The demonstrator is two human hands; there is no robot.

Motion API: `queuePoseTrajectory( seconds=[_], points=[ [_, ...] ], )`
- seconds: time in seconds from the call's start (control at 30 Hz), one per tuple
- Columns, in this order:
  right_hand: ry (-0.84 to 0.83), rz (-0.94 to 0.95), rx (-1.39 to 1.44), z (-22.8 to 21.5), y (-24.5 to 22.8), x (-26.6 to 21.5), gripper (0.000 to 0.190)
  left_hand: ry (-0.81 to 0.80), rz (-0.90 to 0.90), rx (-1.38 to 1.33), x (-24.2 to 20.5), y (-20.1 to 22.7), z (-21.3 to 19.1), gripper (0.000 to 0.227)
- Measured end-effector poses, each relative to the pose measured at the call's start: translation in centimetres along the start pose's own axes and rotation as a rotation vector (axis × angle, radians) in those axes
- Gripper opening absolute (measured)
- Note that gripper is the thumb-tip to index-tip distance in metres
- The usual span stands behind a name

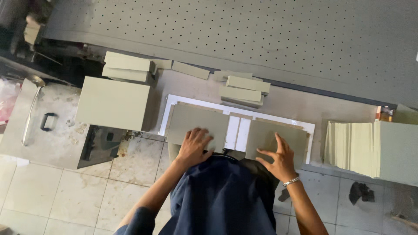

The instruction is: The person assembles books by placing stacks of pages into white frames and covering them with red covers. The person repeatedly aligns the pages, inserts them into the frames, and smooths the red covers over the assembled books.

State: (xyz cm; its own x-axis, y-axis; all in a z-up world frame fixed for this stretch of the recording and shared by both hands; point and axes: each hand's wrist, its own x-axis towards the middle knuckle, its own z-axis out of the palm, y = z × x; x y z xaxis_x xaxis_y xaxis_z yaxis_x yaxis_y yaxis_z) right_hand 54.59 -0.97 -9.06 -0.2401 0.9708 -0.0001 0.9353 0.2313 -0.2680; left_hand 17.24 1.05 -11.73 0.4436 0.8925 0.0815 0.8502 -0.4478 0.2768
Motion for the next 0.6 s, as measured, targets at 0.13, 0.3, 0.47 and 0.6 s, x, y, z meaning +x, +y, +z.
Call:
queuePoseTrajectory(
  seconds=[0.13,0.3,0.47,0.6],
  points=[
    [-0.021,0.001,-0.103,0.2,0.6,5.3,0.031,0.043,-0.052,0.077,6.2,-1.4,1.6,0.046],
    [0.248,-0.079,-0.035,-0.8,1.8,16.0,0.021,0.263,0.03,0.089,15.4,-1.3,-3.2,0.048],
    [0.06,-0.133,-0.001,-2.7,3.0,24.5,0.052,-0.052,0.075,0.08,19.8,-4.7,-0.7,0.048],
    [-0.139,-0.119,0.09,-4.3,2.8,26.1,0.048,-0.098,0.052,0.063,20.2,-4.5,-2.5,0.037]
  ],
)
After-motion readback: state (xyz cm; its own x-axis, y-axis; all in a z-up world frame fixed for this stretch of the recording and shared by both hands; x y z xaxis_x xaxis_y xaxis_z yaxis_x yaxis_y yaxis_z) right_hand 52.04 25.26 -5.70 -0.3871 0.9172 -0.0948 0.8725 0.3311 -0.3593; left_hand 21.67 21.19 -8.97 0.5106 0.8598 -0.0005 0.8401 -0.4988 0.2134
